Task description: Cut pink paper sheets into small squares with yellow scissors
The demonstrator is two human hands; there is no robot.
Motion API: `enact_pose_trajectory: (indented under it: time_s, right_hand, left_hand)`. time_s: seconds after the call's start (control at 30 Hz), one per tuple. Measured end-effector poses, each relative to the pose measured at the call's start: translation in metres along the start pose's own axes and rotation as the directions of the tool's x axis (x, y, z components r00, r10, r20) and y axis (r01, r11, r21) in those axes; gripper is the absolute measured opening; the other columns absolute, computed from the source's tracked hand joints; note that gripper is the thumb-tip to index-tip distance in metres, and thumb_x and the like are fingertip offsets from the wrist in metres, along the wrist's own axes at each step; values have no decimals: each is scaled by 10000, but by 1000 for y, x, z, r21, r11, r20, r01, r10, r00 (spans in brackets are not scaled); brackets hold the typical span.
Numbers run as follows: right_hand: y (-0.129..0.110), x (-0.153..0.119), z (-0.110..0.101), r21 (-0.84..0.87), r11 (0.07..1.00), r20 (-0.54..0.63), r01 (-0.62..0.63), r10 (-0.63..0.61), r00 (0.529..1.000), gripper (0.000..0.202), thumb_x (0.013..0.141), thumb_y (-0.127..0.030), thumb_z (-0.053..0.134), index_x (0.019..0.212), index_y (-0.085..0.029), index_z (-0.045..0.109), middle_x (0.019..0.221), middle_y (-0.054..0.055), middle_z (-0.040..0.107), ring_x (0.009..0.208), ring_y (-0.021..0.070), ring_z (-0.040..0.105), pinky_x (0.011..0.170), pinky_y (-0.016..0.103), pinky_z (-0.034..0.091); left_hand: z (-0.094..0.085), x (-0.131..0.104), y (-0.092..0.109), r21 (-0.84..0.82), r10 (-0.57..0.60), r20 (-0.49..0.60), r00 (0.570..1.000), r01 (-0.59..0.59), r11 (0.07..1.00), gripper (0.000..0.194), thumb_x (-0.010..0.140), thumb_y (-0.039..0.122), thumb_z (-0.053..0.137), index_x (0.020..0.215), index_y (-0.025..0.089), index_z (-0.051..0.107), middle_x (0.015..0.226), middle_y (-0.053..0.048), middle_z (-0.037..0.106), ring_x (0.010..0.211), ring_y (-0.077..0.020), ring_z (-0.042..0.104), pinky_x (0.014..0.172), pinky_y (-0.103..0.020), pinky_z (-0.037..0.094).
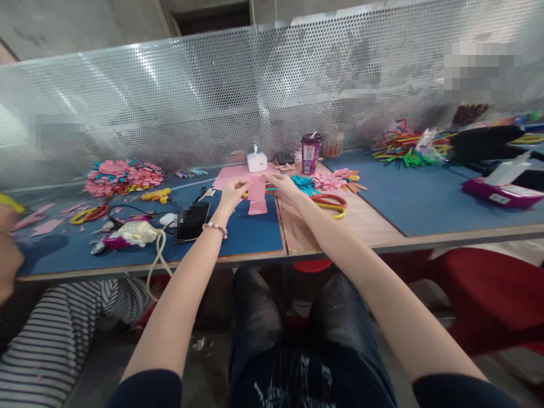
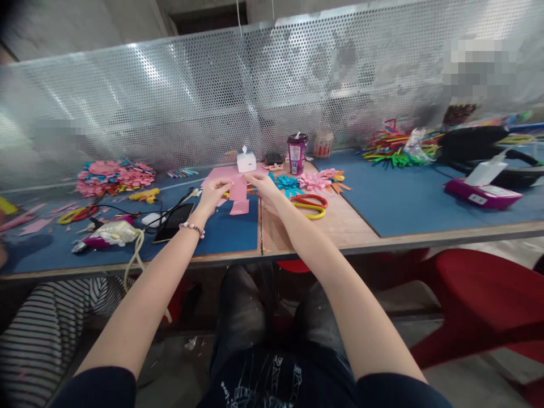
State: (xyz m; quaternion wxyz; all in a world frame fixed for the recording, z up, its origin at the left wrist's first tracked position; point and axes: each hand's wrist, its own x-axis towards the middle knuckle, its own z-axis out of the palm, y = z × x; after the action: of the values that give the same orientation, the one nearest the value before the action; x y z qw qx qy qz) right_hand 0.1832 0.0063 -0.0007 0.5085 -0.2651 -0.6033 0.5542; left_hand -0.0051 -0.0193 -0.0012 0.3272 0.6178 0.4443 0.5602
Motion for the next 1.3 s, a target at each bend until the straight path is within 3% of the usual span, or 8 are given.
enact_pose_trajectory:
  time_s: [0.13, 0.37, 0.57, 0.77, 1.0, 1.13, 1.23, 1.3]
  right_hand:
    - [4, 4, -5, -94, 996, -73, -4, -3, 997, 201, 882, -308, 630, 981, -134, 612, 892, 18, 653, 746, 119, 630, 684, 288, 546]
    - [13, 13, -8, -262, 964, -134, -48, 13, 991, 264, 918, -319, 577, 1114, -143, 594, 1068, 61, 632, 877, 163, 633, 746, 349, 551]
    - [16, 16, -16, -282, 958, -194, -57, 1, 981, 289, 919, -324, 573, 1148, -148, 582, 1104, 69, 622, 907, 173, 631, 763, 363, 550]
    - [11, 14, -13, -280, 958, -177, -59, 9, 984, 283, 921, -325, 570, 1141, -147, 583, 1084, 65, 627, 879, 164, 634, 741, 348, 554]
    - [9, 10, -3, -295, 956, -118, 11, -48, 992, 276, 926, -333, 563, 1126, -144, 585, 1038, 56, 633, 823, 147, 633, 697, 320, 554]
    - [4, 8, -2, -328, 940, -66, 97, -125, 990, 254, 928, -308, 546, 1127, -153, 576, 1012, 49, 630, 766, 127, 623, 650, 288, 545]
    - [1, 1, 1, -386, 902, 27, 193, -198, 980, 248, 826, -271, 641, 1057, -185, 615, 1086, 47, 614, 862, 144, 610, 764, 320, 535]
    - [2, -4, 6, -429, 866, 80, 257, -247, 966, 392, 688, -274, 752, 1048, -201, 615, 1161, 52, 574, 943, 171, 581, 856, 361, 507]
  left_hand:
    - [-1, 1, -3, 33, -22, 22, 1000, 22, 999, 286, 697, 367, 734, 852, 133, 675, 745, -31, 661, 586, -108, 588, 522, -212, 467]
    - [-5, 2, -10, 187, -141, 124, 982, 117, 975, 234, 851, 331, 641, 900, 102, 644, 814, -42, 657, 674, -116, 613, 563, -237, 494]
    - [-13, -1, -13, 340, -239, 95, 966, 195, 920, 263, 889, 368, 593, 832, 112, 622, 716, 2, 620, 596, -98, 578, 583, -255, 502]
    - [-12, 1, -6, 327, -104, -36, 994, 110, 939, 329, 839, 428, 605, 693, 135, 640, 630, -8, 612, 523, -102, 522, 512, -233, 402]
    - [1, -4, 4, 199, -46, 55, 997, 34, 979, 278, 704, 424, 713, 762, 154, 687, 638, -37, 643, 521, -118, 550, 442, -213, 333]
    - [0, -3, 2, 152, -30, -7, 1000, 30, 988, 263, 715, 403, 707, 751, 148, 655, 579, -8, 588, 473, -95, 501, 419, -200, 315]
    - [-3, -1, 3, 115, -9, -58, 998, 15, 993, 243, 754, 387, 673, 778, 147, 644, 580, -2, 574, 480, -90, 507, 413, -187, 322]
    - [-4, -1, 5, 96, 2, -80, 997, 6, 995, 228, 771, 369, 659, 787, 142, 645, 590, -8, 580, 498, -91, 524, 422, -181, 341]
